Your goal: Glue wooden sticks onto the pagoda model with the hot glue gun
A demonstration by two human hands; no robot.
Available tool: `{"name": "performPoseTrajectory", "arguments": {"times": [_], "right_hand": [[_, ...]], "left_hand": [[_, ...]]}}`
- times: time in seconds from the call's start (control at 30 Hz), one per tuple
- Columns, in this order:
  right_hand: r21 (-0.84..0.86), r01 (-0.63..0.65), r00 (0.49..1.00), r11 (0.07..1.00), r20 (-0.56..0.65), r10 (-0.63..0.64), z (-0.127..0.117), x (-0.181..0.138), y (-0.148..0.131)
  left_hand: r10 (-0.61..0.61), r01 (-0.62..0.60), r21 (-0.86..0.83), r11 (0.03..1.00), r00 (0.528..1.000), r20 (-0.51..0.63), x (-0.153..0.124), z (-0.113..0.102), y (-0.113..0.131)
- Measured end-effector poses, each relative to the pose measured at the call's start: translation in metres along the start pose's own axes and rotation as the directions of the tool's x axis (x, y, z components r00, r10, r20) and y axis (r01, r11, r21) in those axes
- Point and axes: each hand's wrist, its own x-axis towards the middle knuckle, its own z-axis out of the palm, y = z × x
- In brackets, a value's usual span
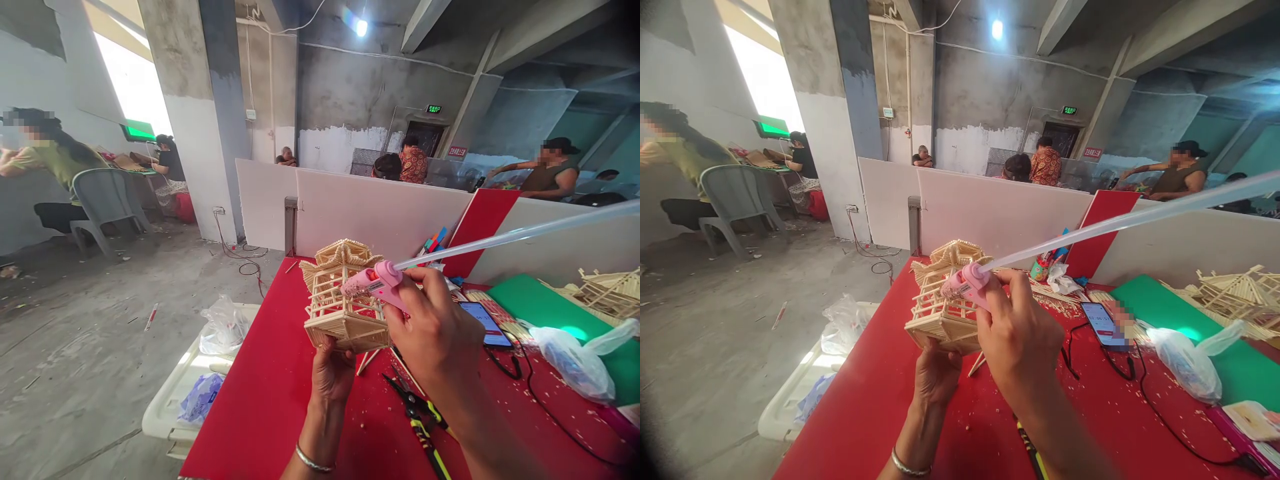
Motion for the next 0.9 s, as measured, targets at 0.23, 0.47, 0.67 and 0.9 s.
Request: {"name": "performPoseTrajectory", "arguments": {"times": [0.23,0.47,0.67,0.9], "right_hand": [[0.003,-0.002,1.0,1.0,0.001,0.002,0.0,-0.001,0.0001],[0.023,-0.004,1.0,1.0,-0.014,0.004,0.0008,-0.003,0.0023],[0.053,-0.008,1.0,0.999,0.006,0.008,0.0007,-0.0067,0.0038],[0.076,0.005,1.0,0.997,0.015,-0.006,-0.0012,-0.0075,0.0044]], "left_hand": [[-0.007,0.007,-0.008,1.0,0.999,-0.053,-0.0023,0.005,0.0002],[-0.006,0.006,-0.008,1.0,0.999,-0.041,-0.001,0.0016,0.0006],[0.001,-0.002,-0.003,1.0,0.999,-0.048,-0.0003,-0.0001,0.0005],[0.013,-0.013,-0.006,1.0,1.0,-0.021,-0.0004,-0.0009,0.0002]]}}
